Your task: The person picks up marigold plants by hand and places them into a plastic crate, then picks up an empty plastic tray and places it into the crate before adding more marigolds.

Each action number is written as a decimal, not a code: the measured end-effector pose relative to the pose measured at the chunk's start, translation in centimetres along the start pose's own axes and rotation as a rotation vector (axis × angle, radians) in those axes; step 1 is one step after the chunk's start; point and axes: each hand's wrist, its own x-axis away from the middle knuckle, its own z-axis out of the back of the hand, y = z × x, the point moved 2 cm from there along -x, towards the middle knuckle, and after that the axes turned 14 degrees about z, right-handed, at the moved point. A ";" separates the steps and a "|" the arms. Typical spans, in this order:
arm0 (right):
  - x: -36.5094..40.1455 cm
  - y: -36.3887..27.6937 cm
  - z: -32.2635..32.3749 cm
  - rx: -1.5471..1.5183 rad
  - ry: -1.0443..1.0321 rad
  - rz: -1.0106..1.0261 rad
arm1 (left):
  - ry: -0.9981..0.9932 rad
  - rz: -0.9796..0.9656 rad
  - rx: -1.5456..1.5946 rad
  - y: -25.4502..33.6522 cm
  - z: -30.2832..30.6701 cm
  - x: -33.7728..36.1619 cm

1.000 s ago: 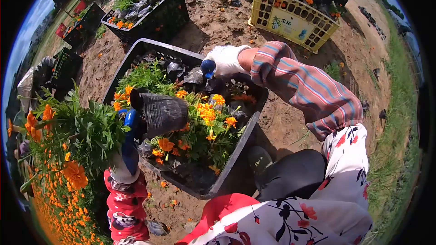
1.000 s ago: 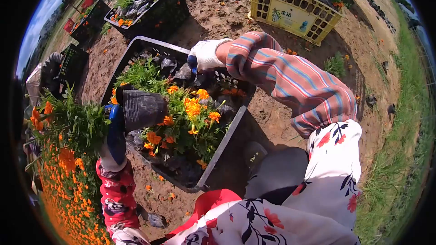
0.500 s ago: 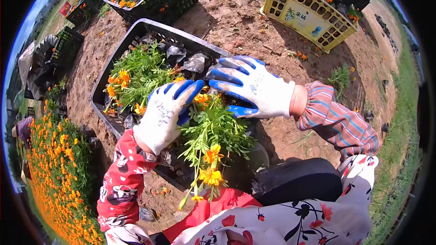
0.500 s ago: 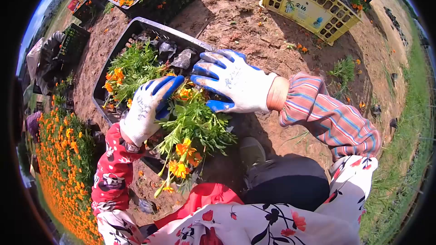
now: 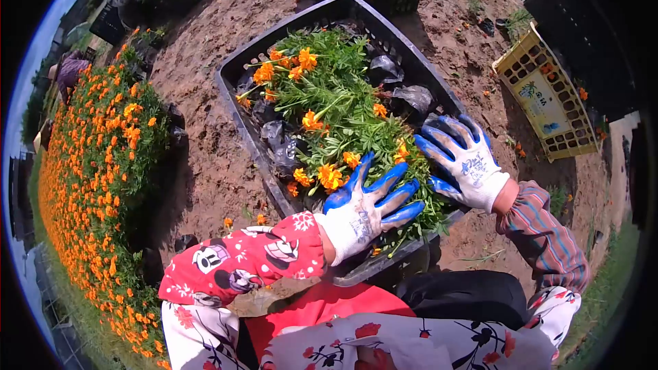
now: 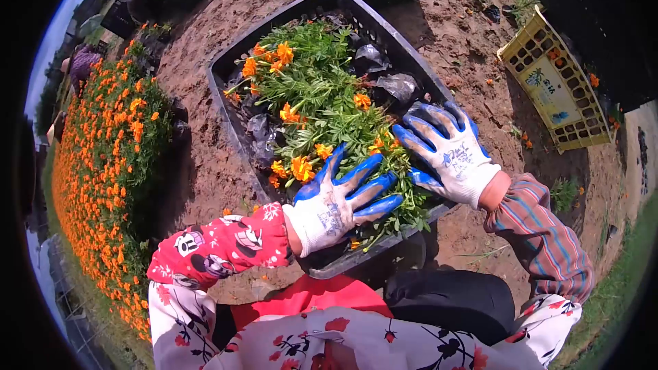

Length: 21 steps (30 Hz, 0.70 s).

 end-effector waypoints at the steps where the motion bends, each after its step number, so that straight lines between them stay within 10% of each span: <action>1: -0.3 0.1 0.0 0.001 -0.035 -0.015 | -0.020 -0.005 0.029 -0.6 -0.5 -0.1; 10: -2.5 -1.5 1.5 0.120 -0.173 -0.028 | 0.053 -0.042 0.257 -2.8 3.2 2.2; 14: -6.7 -4.5 3.9 -0.036 -0.046 0.074 | 0.292 0.153 0.248 -6.2 7.4 9.7; 21: -9.0 -4.5 -0.2 -0.232 -0.005 0.162 | -0.060 0.652 0.224 -7.6 1.8 25.9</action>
